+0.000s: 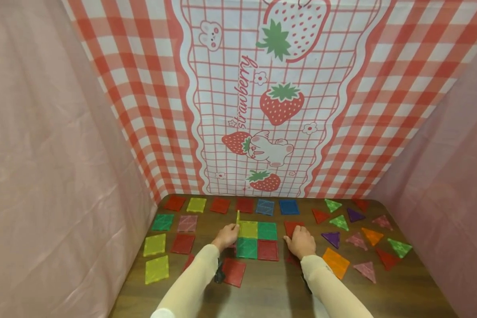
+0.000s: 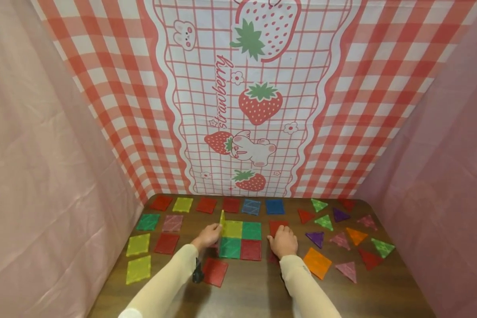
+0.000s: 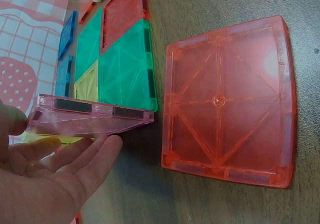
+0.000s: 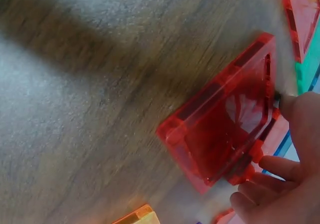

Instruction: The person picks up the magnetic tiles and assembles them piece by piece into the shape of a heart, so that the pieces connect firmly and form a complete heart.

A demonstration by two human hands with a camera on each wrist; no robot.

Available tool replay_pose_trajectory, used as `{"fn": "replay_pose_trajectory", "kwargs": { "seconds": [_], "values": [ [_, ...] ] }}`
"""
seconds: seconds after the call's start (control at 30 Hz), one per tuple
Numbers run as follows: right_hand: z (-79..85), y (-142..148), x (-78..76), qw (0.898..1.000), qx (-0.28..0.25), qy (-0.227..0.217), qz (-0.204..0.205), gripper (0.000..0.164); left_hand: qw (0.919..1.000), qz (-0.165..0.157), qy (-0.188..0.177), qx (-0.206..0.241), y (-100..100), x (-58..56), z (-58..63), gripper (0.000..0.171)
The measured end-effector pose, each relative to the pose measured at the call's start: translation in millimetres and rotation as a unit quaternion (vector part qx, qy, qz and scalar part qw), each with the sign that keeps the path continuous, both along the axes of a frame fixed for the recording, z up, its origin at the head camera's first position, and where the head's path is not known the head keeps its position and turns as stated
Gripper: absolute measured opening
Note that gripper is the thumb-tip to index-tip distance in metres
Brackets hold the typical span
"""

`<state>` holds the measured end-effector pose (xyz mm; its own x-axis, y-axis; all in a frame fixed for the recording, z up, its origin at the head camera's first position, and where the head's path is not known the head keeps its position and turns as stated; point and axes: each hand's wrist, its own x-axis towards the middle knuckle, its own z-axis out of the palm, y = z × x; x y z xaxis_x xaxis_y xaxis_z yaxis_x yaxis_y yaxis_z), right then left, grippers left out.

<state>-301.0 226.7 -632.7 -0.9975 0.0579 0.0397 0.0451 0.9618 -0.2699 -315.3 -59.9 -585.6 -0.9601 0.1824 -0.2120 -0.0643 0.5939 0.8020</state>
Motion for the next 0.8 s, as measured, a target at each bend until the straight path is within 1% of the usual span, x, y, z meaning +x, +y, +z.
{"fn": "replay_pose_trajectory", "kwargs": {
  "seconds": [0.1,0.17,0.27,0.37,0.47,0.5,0.6,0.67,0.7,0.73,0.8],
  "values": [
    [0.6,0,-1.8,1.000,-0.014,0.003,-0.008,0.052,1.0000,-0.005,-0.005,0.000,1,1.2,1.6,0.049],
    [2.2,0,-3.7,1.000,-0.020,0.006,-0.004,0.049,1.0000,-0.006,-0.004,-0.004,2,2.3,2.5,0.049],
    [6.8,1,-7.5,0.999,-0.005,0.008,0.031,0.045,1.0000,-0.002,-0.002,-0.005,2,2.8,3.6,0.049],
    [12.3,3,-13.3,0.997,0.022,0.019,0.077,0.034,1.0000,0.002,-0.004,0.006,1,2.5,1.6,0.049],
    [21.6,4,-22.0,0.992,0.045,0.052,0.108,0.021,0.9998,0.005,-0.003,0.020,-1,1.0,-3.6,0.050],
    [25.4,4,-25.3,0.990,0.050,0.068,0.114,0.016,0.9998,-0.001,0.011,0.018,-3,-1.7,-10.7,0.053],
    [39.3,0,-35.4,0.983,0.050,0.116,0.132,0.016,0.9998,-0.002,0.014,0.015,-4,-3.6,-13.4,0.054],
    [48.9,-6,-41.6,0.980,0.034,0.139,0.141,0.013,0.9999,-0.004,0.013,0.010,-3,-4.2,-11.3,0.053],
    [52.9,-11,-44.4,0.979,0.025,0.140,0.146,0.012,0.9999,-0.005,0.014,0.008,-2,-4.1,-9.9,0.052],
    [57.1,-16,-46.9,0.980,0.017,0.134,0.149,0.011,0.9999,0.002,0.001,0.012,-1,-1.6,-3.1,0.049],
    [63.5,-29,-50.8,0.982,0.004,0.118,0.151,0.011,0.9998,0.004,0.002,0.017,1,-0.3,-0.8,0.048]
  ]
}}
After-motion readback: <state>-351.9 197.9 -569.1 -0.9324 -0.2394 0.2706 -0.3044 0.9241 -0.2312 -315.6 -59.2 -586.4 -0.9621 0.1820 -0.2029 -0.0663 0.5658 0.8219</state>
